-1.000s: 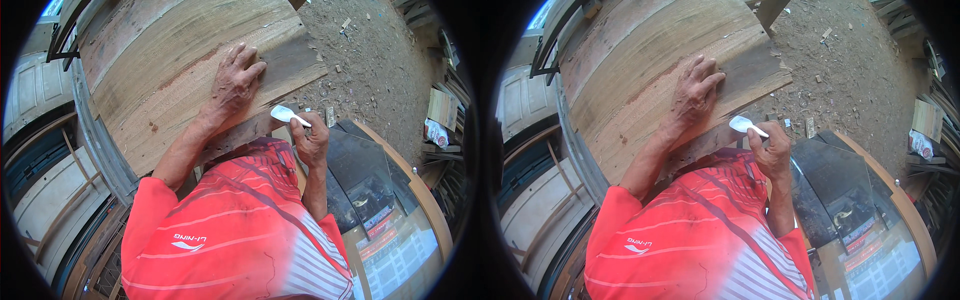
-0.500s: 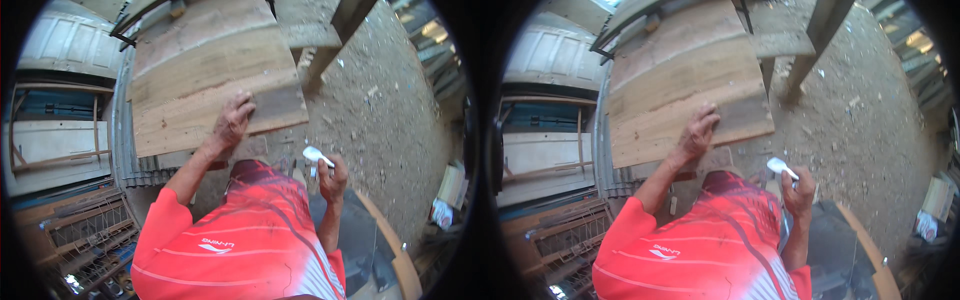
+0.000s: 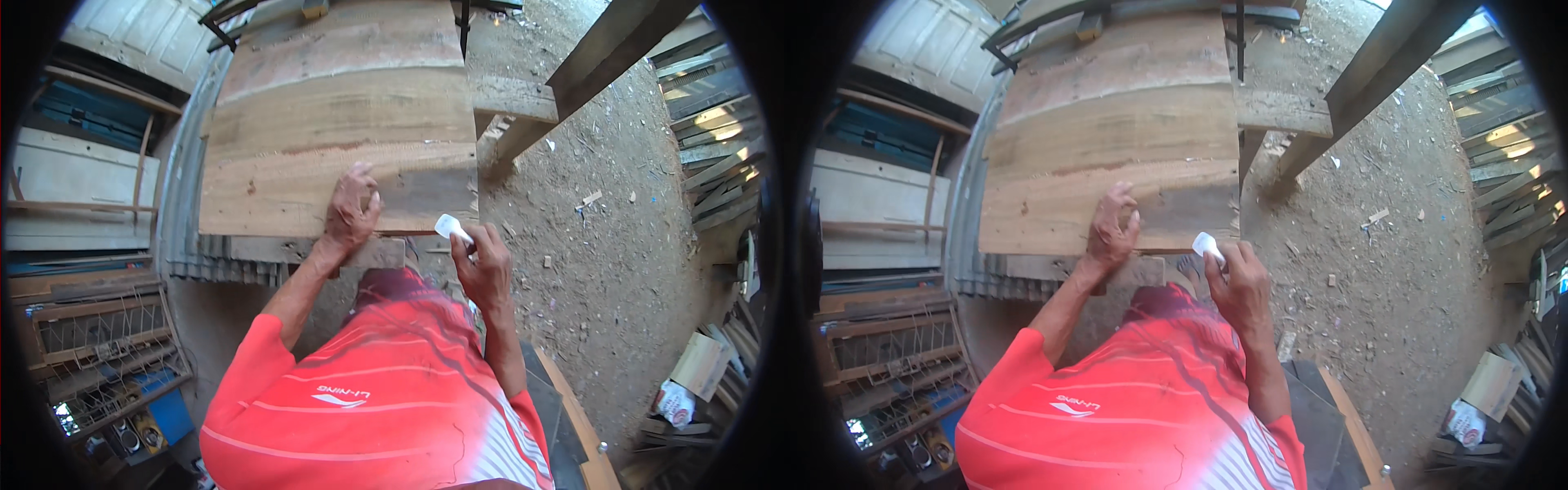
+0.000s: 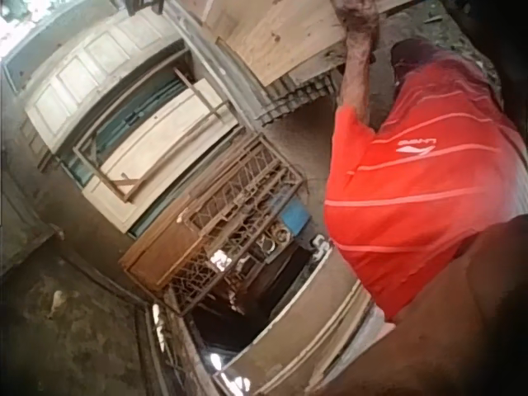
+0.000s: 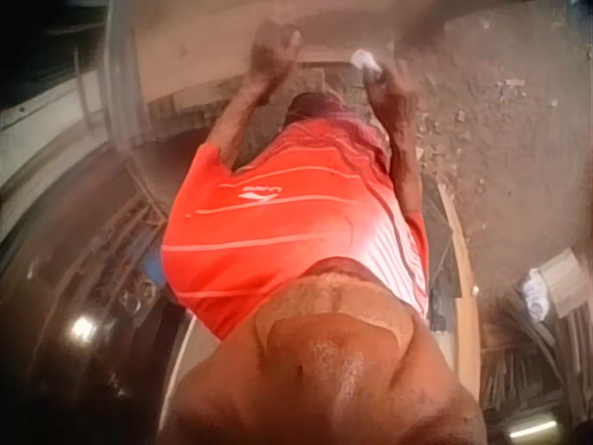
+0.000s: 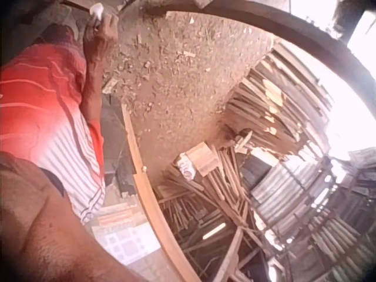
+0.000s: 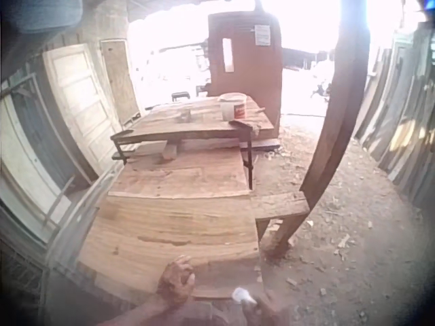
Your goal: The person applies putty to a wood board using a spatula, then adds liquid from a small bottle and continues spreading it.
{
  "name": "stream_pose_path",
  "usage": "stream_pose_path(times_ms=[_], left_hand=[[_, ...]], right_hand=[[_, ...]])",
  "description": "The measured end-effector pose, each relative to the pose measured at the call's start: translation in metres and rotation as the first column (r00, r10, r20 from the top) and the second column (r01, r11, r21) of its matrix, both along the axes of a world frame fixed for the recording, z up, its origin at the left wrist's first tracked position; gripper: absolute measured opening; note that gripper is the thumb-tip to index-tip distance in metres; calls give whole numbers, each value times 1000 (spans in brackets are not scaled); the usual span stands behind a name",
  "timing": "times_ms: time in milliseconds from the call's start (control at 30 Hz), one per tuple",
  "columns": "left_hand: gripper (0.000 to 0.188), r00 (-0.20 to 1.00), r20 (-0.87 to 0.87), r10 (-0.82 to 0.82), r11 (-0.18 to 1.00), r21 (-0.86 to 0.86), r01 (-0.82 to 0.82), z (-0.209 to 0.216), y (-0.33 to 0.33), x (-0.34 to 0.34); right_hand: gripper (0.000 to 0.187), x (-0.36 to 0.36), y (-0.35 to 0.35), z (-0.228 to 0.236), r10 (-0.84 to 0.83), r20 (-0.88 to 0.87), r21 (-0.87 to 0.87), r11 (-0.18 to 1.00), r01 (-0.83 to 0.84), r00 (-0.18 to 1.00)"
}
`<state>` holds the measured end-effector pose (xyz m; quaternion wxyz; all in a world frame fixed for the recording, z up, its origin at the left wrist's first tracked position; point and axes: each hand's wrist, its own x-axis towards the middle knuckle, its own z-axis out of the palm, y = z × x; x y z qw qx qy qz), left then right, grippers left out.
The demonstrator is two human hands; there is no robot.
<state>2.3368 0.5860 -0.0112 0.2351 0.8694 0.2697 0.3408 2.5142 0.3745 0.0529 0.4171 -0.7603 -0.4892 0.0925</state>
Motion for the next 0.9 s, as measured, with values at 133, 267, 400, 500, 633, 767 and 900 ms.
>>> stream_pose_path(times_ms=[133, 267, 400, 500, 633, 767, 900], left_hand=[[23, 1000, 5, 4, 996, -87, -4, -5, -1, -10], [29, 998, -35, -43, 997, -65, 41, 3, -4, -6], [50, 976, 38, -216, 964, -149, 219, 27, -24, 17], [52, 937, 173, -305, 829, -436, 350, 46, -50, 50], [33, 896, 103, -432, 615, -692, 377, 49, -67, 94], [24, 894, 142, -424, 765, -473, 438, 48, -85, 152], [24, 928, -21, -373, 906, -224, 359, 35, -117, 208]], right_hand=[[14, 6, 6, 1, -3, -51, 7, 1000, 4, 999], [15, 18, 19, -4, 43, -56, -30, 999, -45, 998], [14, 26, 29, 5, 48, -108, -65, 996, -55, 993], [14, 34, 33, 22, 113, -216, 3, 993, -115, 970], [13, 69, 22, 24, 131, -300, 36, 991, -126, 945], [15, 130, 4, 22, 151, -257, 4, 988, -155, 955], [21, 187, -29, 13, 116, -313, -87, 985, -150, 943]])
